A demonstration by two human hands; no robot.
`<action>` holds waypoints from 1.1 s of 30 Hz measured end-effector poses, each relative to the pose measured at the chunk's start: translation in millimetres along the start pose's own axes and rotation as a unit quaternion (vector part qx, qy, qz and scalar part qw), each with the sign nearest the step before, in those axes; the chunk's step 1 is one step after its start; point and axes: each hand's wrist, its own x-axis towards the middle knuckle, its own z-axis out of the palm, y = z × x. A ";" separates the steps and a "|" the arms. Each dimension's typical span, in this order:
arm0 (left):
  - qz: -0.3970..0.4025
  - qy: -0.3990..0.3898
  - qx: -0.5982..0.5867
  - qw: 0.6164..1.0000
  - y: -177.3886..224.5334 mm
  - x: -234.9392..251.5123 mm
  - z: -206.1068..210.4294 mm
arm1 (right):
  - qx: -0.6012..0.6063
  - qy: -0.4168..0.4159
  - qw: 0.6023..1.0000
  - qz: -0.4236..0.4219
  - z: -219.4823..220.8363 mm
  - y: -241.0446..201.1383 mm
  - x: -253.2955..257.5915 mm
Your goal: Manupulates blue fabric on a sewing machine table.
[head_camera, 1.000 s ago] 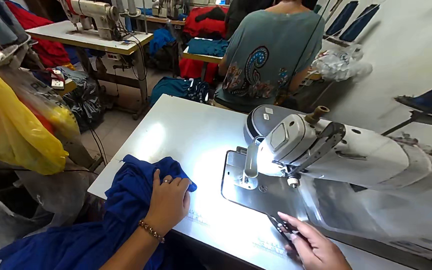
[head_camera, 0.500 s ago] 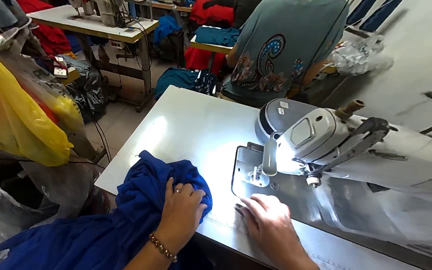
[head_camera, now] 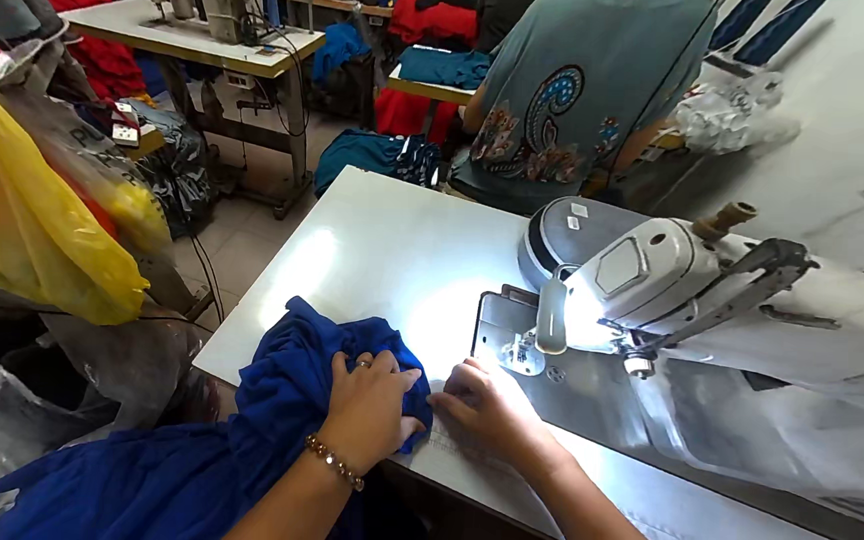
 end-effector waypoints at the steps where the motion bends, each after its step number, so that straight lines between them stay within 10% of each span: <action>1: -0.002 -0.001 0.000 1.000 0.4 0.6 -0.5 | 0.004 0.012 1.000 0.008 1.6 1.0 -0.1; 33: -0.008 0.012 -0.021 1.000 -2.2 2.1 0.9 | -0.007 0.210 0.978 0.005 33.9 9.8 -0.5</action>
